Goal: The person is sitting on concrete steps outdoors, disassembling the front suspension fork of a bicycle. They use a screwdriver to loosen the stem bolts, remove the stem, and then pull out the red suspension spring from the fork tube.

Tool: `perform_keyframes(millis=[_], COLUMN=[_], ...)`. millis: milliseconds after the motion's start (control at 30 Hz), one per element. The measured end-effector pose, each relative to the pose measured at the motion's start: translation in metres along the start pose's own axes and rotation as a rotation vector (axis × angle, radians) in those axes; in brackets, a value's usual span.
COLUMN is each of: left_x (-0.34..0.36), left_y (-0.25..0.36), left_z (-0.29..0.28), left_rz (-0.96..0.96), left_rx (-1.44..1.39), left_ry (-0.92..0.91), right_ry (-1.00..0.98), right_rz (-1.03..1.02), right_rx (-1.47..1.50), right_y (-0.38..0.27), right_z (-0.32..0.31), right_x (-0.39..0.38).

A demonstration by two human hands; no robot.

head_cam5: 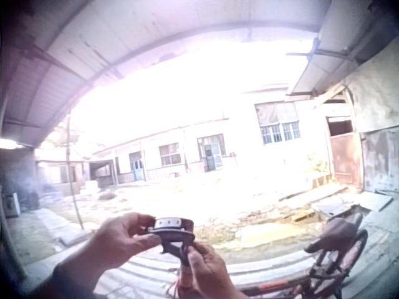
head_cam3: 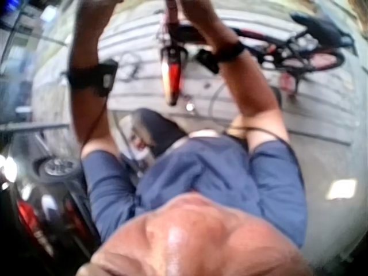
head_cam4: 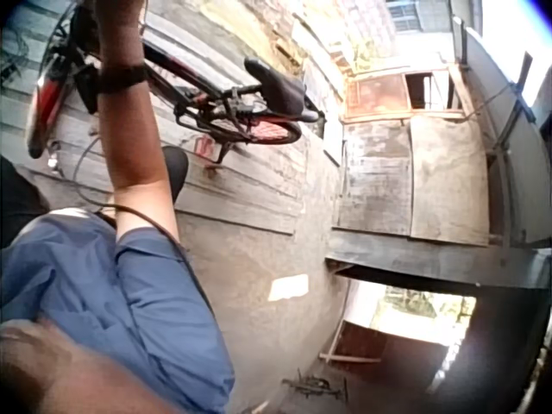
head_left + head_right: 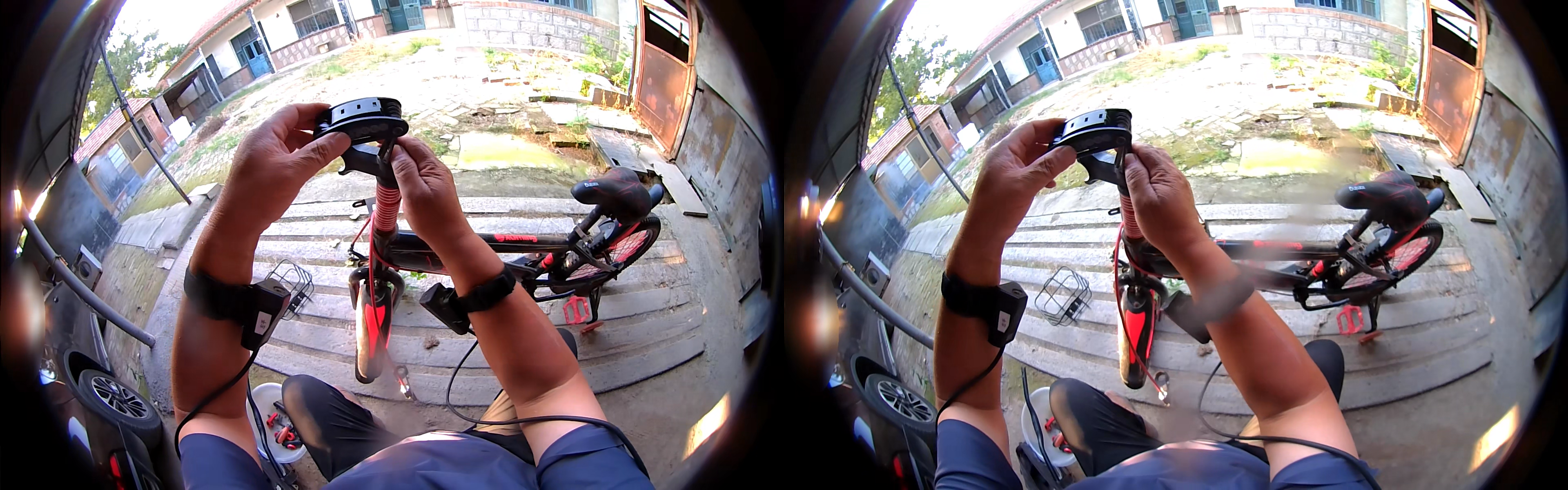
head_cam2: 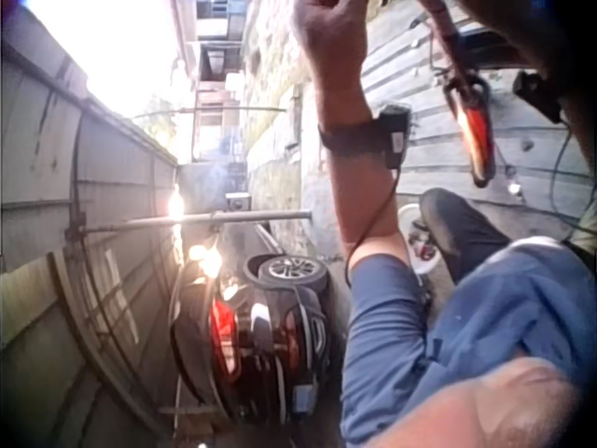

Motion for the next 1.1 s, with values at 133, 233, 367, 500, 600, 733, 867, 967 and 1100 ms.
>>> perform_keyframes(millis=[133,233,367,500,600,733,867,967,1100], left_x=[-0.002,-0.001,-0.007,-0.008,-0.007,-0.006,-0.006,-0.008,-0.007], left_y=[0.000,-0.016,-0.018,-0.014,-0.014,-0.016,-0.018,-0.020,-0.019], left_z=[0.001,0.009,0.014,0.013,0.012,0.010,0.011,0.011,0.012], left_rz=[0.017,-0.045,0.002,-0.019,-0.023,-0.025,-0.018,-0.018,-0.020], left_rx=[-0.064,-0.046,-0.055,-0.017,-0.057,-0.089,-0.103,-0.100,-0.091], left_ry=[0.000,-0.085,0.045,-0.009,-0.019,-0.008,-0.008,0.001,0.013], right_ry=[-0.092,-0.190,-0.241,-0.247,-0.234,-0.211,-0.235,-0.289,-0.305], right_rz=[0.068,0.138,0.215,0.231,0.212,0.177,0.233,0.292,0.283], right_rx=[0.231,0.198,0.252,0.314,0.346,0.319,0.383,0.406,0.403], right_y=[0.000,-0.010,-0.004,-0.007,-0.008,-0.004,-0.008,-0.009,-0.010], right_z=[-0.004,-0.012,-0.013,-0.006,0.001,0.003,-0.001,-0.007,-0.007], right_x=[0.001,0.008,0.016,0.021,0.025,0.028,0.027,0.027,0.030])
Point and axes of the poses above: each hand's wrist, its own x-axis towards the middle knuckle, its own z-axis out of the palm, y = z × x, the point moved 3 cm from there along x, towards the middle knuckle, and after that the axes turned 6 degrees about -x, right-handed, at the moved point
